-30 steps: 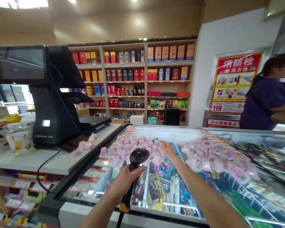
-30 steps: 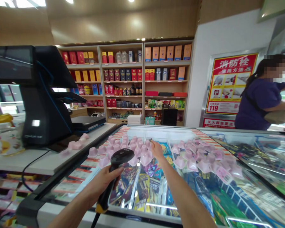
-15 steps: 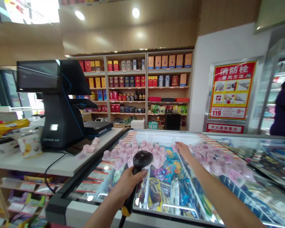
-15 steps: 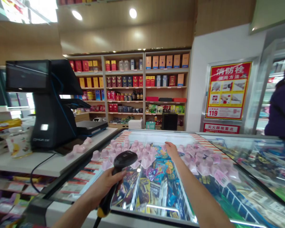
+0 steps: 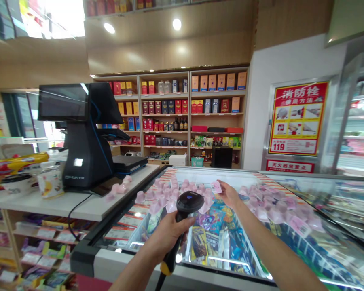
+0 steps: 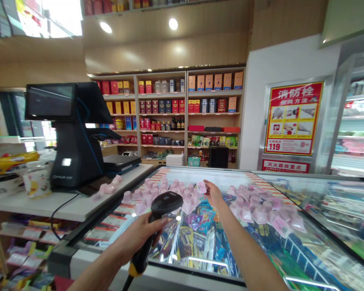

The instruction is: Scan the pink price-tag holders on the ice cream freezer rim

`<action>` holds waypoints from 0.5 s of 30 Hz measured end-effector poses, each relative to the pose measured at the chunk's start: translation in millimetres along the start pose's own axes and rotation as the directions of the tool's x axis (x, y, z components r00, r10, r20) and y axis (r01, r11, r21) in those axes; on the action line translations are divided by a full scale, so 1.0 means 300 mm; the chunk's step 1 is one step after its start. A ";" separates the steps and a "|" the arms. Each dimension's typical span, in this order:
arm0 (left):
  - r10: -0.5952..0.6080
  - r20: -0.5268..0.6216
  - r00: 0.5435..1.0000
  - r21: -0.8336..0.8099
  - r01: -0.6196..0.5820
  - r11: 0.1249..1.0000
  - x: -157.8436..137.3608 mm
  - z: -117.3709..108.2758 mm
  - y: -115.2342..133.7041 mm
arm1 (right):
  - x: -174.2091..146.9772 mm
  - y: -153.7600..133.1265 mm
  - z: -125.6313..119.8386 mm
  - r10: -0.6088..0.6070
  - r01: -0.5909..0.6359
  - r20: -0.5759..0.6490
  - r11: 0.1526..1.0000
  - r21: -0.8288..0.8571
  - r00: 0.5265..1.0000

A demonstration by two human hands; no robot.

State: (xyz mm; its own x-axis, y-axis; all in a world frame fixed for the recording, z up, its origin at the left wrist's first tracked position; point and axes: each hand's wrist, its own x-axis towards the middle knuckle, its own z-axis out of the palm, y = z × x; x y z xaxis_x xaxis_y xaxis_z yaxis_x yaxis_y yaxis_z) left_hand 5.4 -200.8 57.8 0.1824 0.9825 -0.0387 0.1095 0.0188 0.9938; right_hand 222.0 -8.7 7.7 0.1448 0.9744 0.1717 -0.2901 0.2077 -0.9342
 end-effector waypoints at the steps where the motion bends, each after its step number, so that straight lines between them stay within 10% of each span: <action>1: 0.004 -0.002 1.000 0.000 -0.004 1.000 0.002 -0.004 -0.002 | 0.006 0.005 -0.009 -0.029 0.026 -0.024 0.992 -0.125 0.999; 6: -0.032 -0.060 0.998 -0.033 0.030 0.999 0.030 -0.024 -0.024 | 0.046 0.066 -0.070 -0.252 0.060 -0.181 0.721 -0.691 0.951; 11: -0.048 -0.133 0.990 -0.044 0.042 0.998 0.061 -0.042 -0.054 | 0.081 0.184 -0.027 -0.335 0.049 -0.096 0.400 -0.915 0.937; 15: -0.066 -0.160 0.985 -0.033 0.062 0.998 0.087 -0.061 -0.066 | 0.101 0.247 0.067 -0.312 0.066 -0.042 0.328 -0.942 0.949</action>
State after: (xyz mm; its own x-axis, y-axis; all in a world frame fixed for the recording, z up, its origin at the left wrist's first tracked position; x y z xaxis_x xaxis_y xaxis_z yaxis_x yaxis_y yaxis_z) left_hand -10.0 -172.0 39.0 0.0164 0.9960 -0.0874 0.0883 0.0856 0.9924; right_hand 185.9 37.9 -49.9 0.2678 0.8566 0.4411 0.8058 0.0518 -0.5899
